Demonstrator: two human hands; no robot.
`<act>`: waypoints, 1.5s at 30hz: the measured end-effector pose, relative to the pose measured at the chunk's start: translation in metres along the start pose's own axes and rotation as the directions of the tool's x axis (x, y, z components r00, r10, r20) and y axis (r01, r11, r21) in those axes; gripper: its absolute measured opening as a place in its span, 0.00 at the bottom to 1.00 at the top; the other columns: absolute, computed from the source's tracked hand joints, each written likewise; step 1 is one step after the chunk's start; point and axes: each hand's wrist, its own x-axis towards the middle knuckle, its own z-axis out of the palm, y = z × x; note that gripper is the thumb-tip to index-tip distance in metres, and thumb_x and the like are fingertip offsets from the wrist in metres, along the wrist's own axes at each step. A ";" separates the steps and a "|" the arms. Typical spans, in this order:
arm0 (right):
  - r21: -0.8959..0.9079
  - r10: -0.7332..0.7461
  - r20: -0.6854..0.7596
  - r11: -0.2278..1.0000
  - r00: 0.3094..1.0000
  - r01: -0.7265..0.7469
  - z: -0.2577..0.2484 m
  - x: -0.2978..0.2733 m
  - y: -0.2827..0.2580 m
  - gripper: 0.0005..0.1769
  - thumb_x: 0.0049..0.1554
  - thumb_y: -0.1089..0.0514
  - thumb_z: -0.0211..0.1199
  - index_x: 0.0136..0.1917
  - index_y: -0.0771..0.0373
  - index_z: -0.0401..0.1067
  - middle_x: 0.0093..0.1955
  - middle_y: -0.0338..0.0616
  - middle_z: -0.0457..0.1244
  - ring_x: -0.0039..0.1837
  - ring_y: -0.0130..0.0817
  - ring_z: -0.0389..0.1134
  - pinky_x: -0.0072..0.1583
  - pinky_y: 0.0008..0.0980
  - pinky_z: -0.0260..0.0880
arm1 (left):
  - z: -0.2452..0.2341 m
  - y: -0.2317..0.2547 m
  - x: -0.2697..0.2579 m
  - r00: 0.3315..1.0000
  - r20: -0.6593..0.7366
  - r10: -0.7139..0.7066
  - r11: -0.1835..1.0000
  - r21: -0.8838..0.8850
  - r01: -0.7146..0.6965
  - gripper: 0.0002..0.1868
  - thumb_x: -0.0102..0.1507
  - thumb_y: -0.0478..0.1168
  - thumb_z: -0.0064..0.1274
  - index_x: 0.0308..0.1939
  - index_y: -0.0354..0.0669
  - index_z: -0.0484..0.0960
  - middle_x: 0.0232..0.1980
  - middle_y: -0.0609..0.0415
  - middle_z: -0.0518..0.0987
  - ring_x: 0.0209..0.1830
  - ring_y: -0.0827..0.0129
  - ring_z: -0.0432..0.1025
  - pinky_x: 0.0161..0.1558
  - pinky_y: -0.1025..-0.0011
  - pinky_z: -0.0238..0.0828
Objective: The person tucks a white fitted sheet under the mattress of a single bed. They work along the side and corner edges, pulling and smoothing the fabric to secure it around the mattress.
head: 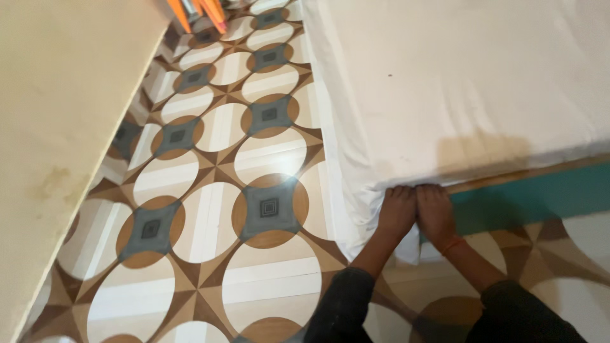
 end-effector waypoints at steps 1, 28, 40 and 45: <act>0.027 -0.018 -0.075 0.999 0.997 0.020 -0.009 -0.003 -0.007 0.22 0.47 0.66 0.60 0.56 0.74 0.68 0.54 0.62 0.64 0.61 0.58 0.65 0.70 0.53 0.61 | -0.007 0.002 0.001 0.998 0.047 -0.030 0.999 -0.030 0.031 0.09 0.60 0.36 0.49 0.43 0.39 0.80 0.47 0.46 0.80 0.53 0.55 0.72 0.57 0.56 0.64; 0.160 0.322 0.027 0.933 0.946 -0.322 0.006 -0.020 -0.029 0.40 0.42 0.77 0.56 0.70 0.68 0.64 0.74 0.57 0.57 0.80 0.54 0.52 0.73 0.43 0.60 | -0.061 -0.006 -0.081 0.871 -0.264 -0.416 0.883 -0.348 0.316 0.20 0.67 0.40 0.52 0.62 0.35 0.71 0.60 0.37 0.74 0.62 0.42 0.67 0.64 0.48 0.60; 0.317 0.316 -0.029 0.902 0.948 -0.291 -0.005 -0.021 -0.036 0.39 0.43 0.78 0.53 0.69 0.71 0.64 0.74 0.58 0.57 0.80 0.56 0.51 0.74 0.45 0.59 | -0.111 -0.060 -0.035 0.987 0.098 -0.128 0.992 0.002 0.129 0.14 0.61 0.36 0.50 0.51 0.47 0.82 0.49 0.49 0.79 0.51 0.51 0.74 0.51 0.56 0.73; 0.465 0.383 -0.137 0.839 0.914 -0.282 -0.006 -0.023 -0.084 0.24 0.53 0.74 0.54 0.63 0.67 0.70 0.67 0.56 0.63 0.72 0.54 0.64 0.71 0.44 0.65 | -0.110 -0.065 -0.027 0.972 0.225 -0.066 0.996 0.077 0.050 0.13 0.61 0.37 0.52 0.50 0.48 0.80 0.49 0.48 0.80 0.52 0.51 0.75 0.50 0.54 0.74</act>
